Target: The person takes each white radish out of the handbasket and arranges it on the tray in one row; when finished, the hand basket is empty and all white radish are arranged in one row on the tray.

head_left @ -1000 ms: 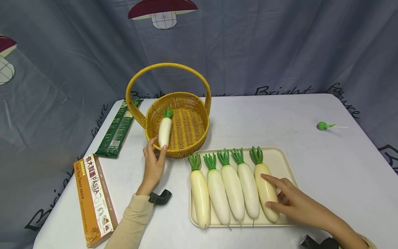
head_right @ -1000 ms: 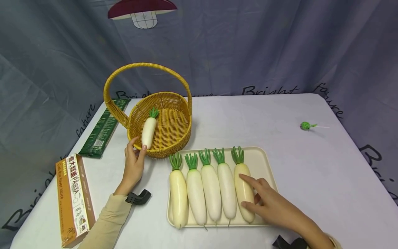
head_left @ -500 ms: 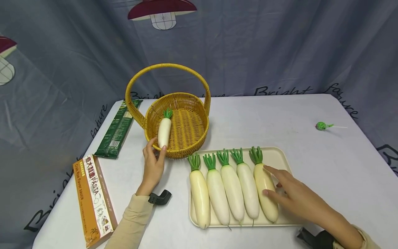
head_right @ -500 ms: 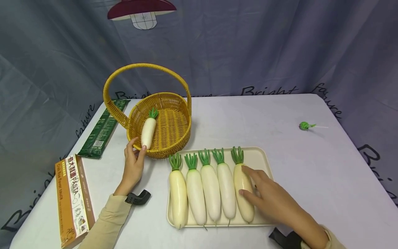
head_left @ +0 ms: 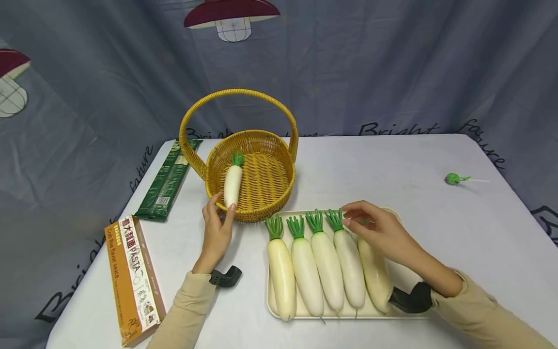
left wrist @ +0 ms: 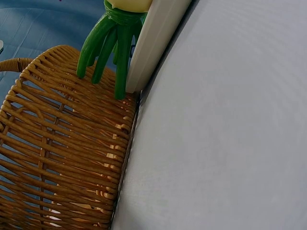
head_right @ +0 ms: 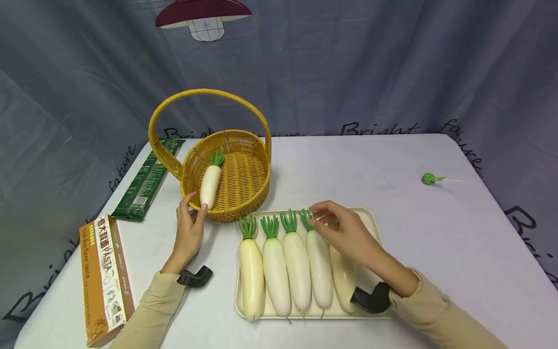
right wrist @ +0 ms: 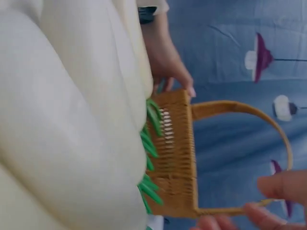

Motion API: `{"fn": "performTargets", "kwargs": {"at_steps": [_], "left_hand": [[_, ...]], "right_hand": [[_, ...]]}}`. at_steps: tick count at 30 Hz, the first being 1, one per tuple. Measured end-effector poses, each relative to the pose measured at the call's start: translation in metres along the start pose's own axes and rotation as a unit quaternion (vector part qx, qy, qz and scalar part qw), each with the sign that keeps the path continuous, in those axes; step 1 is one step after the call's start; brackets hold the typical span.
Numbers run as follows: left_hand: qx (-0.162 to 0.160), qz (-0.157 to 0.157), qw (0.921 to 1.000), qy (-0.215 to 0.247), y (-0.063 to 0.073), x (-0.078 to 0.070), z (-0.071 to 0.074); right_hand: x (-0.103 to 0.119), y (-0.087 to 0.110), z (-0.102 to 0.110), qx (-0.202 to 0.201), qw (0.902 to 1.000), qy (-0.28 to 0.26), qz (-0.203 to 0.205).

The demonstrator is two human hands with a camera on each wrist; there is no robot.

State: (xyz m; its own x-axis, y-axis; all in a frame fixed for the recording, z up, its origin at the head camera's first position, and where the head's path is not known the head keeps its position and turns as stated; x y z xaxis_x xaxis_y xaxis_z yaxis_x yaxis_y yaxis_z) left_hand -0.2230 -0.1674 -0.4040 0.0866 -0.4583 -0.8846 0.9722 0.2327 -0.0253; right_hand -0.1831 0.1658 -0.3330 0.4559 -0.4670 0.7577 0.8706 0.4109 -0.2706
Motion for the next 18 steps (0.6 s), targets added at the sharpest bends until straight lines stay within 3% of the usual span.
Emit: {"fn": "performTargets", "kwargs": {"at_steps": [5, 8, 14, 18], "left_hand": [[0.001, 0.001, 1.0, -0.001, 0.0, 0.0, -0.001], [0.001, 0.003, 1.0, -0.005, 0.001, 0.0, -0.001], [0.001, 0.008, 0.9999, -0.008, 0.001, 0.0, 0.001], [-0.001, 0.006, 0.9999, -0.009, 0.001, 0.0, 0.0]], "right_hand": [[-0.005, -0.034, -0.034, 0.059, 0.9929, -0.103, 0.0], [0.0, -0.055, -0.054, 0.074, 0.9864, -0.146, 0.004], [0.024, -0.101, -0.087, 0.044, 0.9786, -0.201, -0.006], [0.035, -0.129, -0.107, 0.012, 0.9784, -0.207, -0.001]]}}
Point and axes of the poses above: each hand's wrist, its own y-axis away from the middle knuckle, its own z-axis out of the back of the hand, x = y × z, the point moved 9 cm from there along -y, towards the middle knuckle, and after that the axes turned 10 degrees about z, right-handed, at the moved point
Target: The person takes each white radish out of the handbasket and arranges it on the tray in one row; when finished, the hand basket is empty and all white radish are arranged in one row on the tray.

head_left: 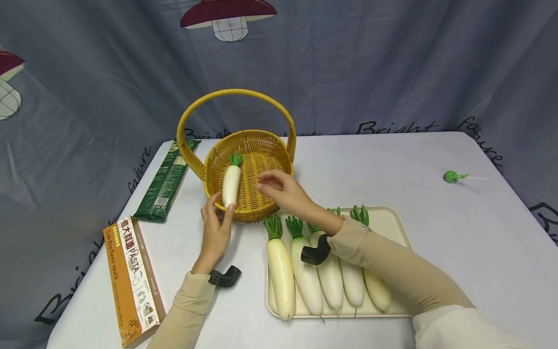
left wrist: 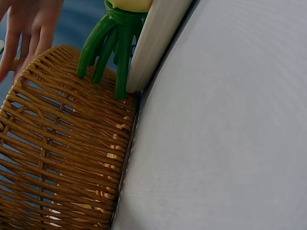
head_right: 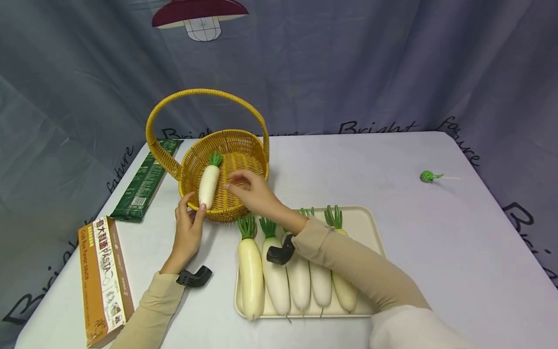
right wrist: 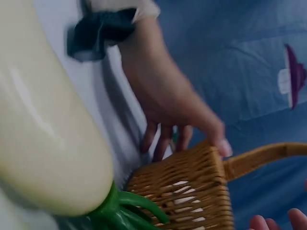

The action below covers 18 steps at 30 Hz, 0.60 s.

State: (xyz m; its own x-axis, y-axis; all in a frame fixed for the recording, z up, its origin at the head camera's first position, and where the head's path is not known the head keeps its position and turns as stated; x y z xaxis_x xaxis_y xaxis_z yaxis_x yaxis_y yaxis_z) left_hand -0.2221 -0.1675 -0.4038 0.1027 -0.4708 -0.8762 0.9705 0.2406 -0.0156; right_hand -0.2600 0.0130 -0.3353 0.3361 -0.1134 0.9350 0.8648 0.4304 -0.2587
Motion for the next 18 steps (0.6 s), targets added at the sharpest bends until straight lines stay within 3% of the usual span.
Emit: {"fn": "performTargets", "kwargs": {"at_steps": [8, 12, 18], "left_hand": [[-0.005, 0.004, 1.0, 0.001, 0.0, -0.001, 0.001], [-0.01, 0.004, 0.9999, 0.002, 0.0, -0.002, 0.003], [-0.004, 0.01, 0.9999, -0.002, 0.001, -0.001, 0.001]], "right_hand": [[-0.012, -0.034, -0.031, -0.044, 0.9978, 0.049, -0.002], [-0.014, -0.047, -0.036, -0.066, 0.9975, 0.026, -0.005], [-0.03, -0.058, -0.037, -0.109, 0.992, -0.015, -0.062]]}}
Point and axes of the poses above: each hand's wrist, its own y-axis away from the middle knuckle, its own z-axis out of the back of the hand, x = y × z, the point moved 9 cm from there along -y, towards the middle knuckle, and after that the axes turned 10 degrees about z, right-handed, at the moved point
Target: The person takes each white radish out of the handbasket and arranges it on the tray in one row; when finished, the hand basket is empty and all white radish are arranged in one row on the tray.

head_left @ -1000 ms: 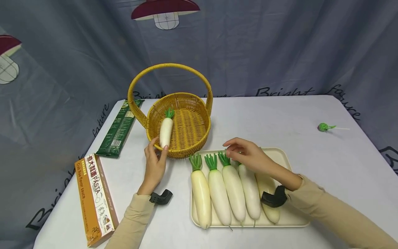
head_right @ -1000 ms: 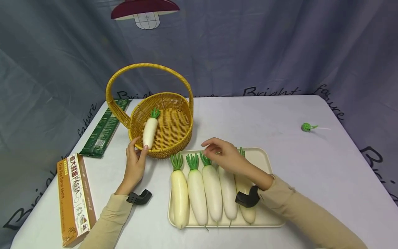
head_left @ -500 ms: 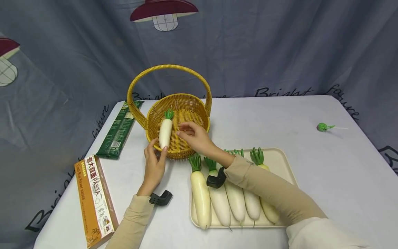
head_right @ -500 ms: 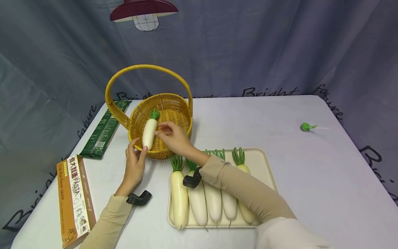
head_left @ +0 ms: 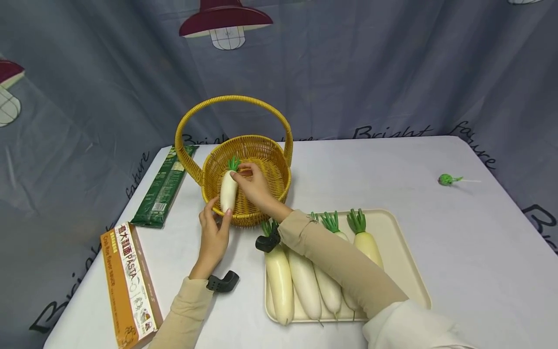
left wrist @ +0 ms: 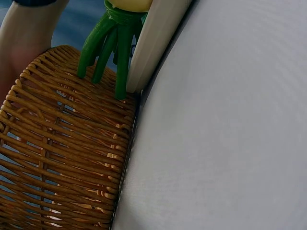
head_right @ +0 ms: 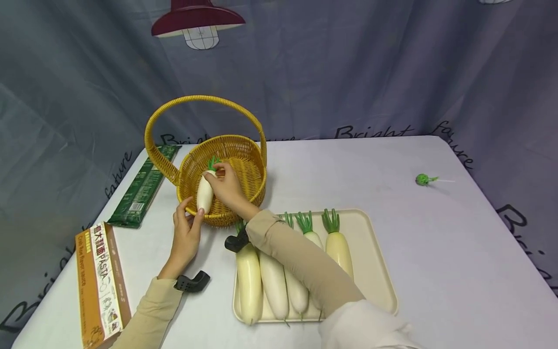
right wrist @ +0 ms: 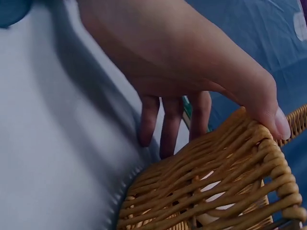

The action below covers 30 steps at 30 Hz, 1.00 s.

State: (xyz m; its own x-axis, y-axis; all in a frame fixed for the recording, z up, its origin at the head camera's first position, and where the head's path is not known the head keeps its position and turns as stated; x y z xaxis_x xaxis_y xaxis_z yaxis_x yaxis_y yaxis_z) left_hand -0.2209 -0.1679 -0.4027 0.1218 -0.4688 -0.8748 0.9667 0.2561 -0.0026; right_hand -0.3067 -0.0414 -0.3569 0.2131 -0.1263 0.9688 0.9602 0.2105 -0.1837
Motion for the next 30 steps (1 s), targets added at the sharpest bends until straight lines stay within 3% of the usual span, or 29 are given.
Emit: {"fn": "performTargets", "kwargs": {"at_steps": [7, 13, 17, 20, 24, 30], "left_hand": [[-0.004, 0.001, 1.0, -0.001, 0.003, 0.002, 0.001], [-0.003, -0.007, 1.0, -0.001, 0.0, -0.001, 0.001], [-0.007, -0.013, 0.9999, 0.0, -0.002, -0.002, 0.001], [-0.005, -0.014, 0.9999, 0.002, -0.002, -0.002, 0.0], [-0.005, -0.01, 0.9999, 0.003, -0.001, -0.001, 0.0], [-0.007, -0.01, 0.9999, 0.0, 0.001, 0.0, 0.001]], "right_hand": [[-0.023, -0.008, -0.002, -0.031, 0.9933, -0.037, -0.105], [-0.035, -0.012, -0.006, -0.003, 0.9863, -0.047, -0.158], [-0.032, -0.014, -0.016, 0.065, 0.9878, -0.009, -0.141], [-0.029, -0.014, -0.028, 0.136, 0.9833, 0.02, -0.12], [-0.031, -0.008, -0.042, 0.217, 0.9681, 0.04, -0.118], [-0.035, 0.0, -0.055, 0.29, 0.9476, 0.033, -0.13]]}}
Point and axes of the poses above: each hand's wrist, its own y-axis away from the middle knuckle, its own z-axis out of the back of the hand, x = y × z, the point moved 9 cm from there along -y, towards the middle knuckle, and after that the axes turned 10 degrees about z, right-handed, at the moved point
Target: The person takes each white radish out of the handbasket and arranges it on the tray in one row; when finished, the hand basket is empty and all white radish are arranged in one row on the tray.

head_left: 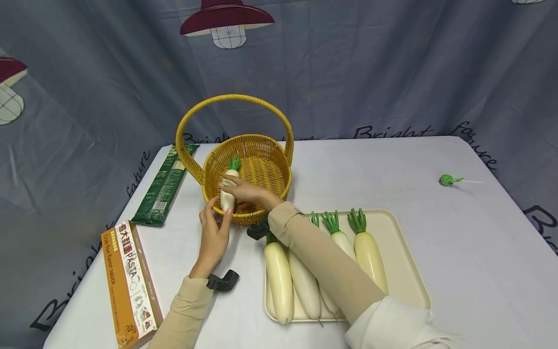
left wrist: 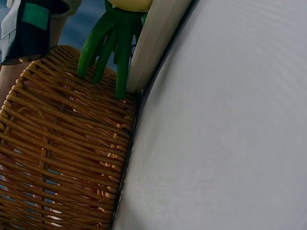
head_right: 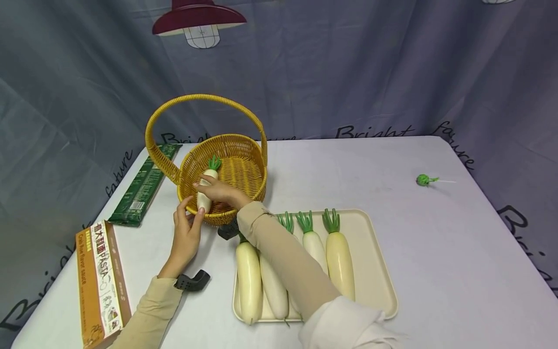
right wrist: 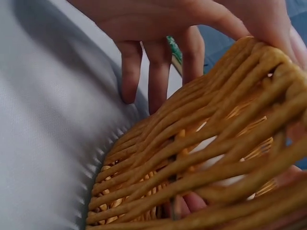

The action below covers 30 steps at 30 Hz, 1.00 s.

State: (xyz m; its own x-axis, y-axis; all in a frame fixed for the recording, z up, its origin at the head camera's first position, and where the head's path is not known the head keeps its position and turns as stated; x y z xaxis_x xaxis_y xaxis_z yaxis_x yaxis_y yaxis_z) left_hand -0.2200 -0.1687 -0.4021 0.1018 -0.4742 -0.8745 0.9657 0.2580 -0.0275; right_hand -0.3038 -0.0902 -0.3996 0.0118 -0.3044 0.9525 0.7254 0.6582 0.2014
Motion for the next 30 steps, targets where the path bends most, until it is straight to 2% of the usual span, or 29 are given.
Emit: {"fn": "performTargets", "kwargs": {"at_steps": [5, 13, 19, 30], "left_hand": [[-0.001, -0.001, 1.0, -0.003, 0.001, -0.001, 0.0], [0.007, 0.003, 1.0, 0.004, 0.001, 0.0, 0.0], [0.002, 0.003, 1.0, 0.003, 0.001, 0.0, 0.0], [-0.001, 0.0, 1.0, 0.006, 0.001, 0.001, 0.0]], "right_hand": [[-0.003, 0.001, -0.01, 0.048, 0.9986, -0.016, -0.016], [-0.004, 0.002, -0.019, 0.082, 0.9965, 0.007, -0.017], [-0.005, 0.003, -0.014, 0.049, 0.9985, 0.014, -0.021], [0.003, 0.004, 0.006, -0.044, 0.9986, -0.011, 0.028]]}}
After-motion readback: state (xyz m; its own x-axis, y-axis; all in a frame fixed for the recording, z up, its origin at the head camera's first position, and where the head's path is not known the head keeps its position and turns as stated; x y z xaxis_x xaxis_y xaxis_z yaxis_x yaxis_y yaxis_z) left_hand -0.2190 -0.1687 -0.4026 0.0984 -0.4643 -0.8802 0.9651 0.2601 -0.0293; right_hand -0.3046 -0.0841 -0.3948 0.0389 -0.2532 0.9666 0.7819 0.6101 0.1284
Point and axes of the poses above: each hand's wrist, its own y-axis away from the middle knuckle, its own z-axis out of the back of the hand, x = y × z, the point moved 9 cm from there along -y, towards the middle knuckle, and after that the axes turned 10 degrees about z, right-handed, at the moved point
